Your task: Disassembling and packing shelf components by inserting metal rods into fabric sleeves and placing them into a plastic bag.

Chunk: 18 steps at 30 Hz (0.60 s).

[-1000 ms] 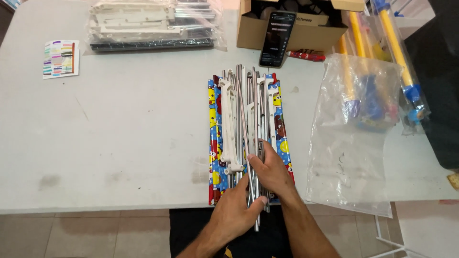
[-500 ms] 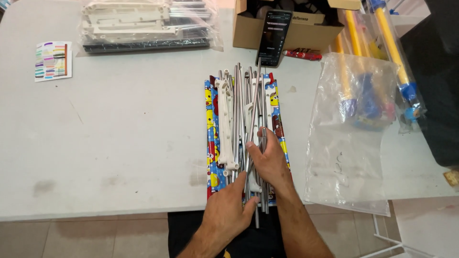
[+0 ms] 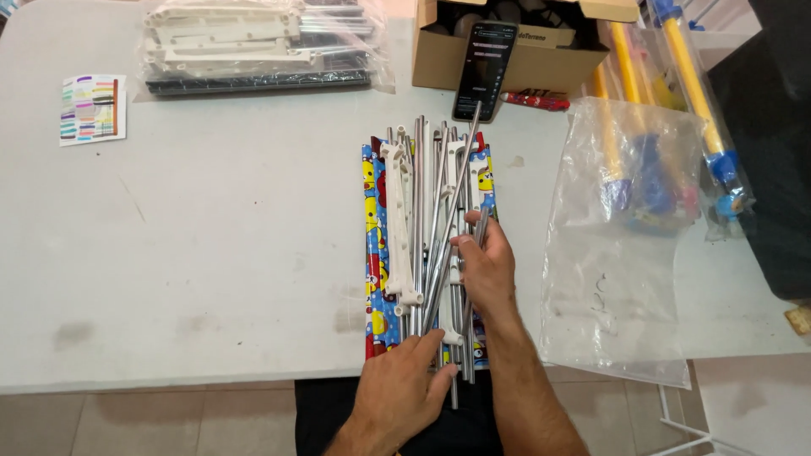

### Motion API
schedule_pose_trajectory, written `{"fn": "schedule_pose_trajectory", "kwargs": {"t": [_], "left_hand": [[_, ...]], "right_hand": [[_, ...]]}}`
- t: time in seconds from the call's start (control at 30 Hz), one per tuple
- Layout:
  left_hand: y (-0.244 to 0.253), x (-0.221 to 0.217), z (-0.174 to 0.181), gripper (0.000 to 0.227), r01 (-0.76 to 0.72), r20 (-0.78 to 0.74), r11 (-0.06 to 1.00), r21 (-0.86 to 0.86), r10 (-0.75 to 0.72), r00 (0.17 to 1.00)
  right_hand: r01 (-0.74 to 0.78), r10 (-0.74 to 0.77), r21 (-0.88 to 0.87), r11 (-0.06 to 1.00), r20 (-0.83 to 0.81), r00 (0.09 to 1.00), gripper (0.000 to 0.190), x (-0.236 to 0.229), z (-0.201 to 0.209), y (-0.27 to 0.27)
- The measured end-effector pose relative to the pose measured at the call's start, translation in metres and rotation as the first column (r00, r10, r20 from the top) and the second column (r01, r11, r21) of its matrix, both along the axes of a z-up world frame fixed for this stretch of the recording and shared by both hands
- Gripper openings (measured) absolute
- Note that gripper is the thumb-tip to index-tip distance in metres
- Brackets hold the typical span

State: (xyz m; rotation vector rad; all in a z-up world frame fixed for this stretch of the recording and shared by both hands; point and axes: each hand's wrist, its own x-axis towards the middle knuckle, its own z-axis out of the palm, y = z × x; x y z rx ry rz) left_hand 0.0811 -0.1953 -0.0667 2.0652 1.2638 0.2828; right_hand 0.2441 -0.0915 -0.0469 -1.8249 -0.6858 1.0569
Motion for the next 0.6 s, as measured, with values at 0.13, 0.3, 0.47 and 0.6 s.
{"fn": "schedule_pose_trajectory", "kwargs": {"t": [0.13,0.3,0.47,0.6], "left_hand": [[0.001,0.002,0.005,0.043,0.097,0.068,0.994,0.048,-0.100,0.993],[-0.001,0.000,0.011,0.035,0.090,0.223,0.979,0.180,-0.130,0.966],[0.012,-0.021,0.006,0.032,0.009,0.293,0.995,0.101,-0.038,0.955],[0.047,-0.048,0.001,0.032,-0.424,0.221,0.901,-0.089,0.433,0.874]], "right_hand": [[-0.031,0.039,0.131,0.991,-0.059,0.997,0.051,-0.004,-0.005,0.012],[-0.224,0.199,0.204,0.953,0.135,0.971,0.075,0.001,-0.003,-0.001],[-0.228,0.181,0.178,0.957,0.247,0.952,0.071,0.033,0.004,-0.021],[-0.089,0.142,-0.142,0.986,0.424,0.895,0.075,0.069,-0.008,-0.022]]}}
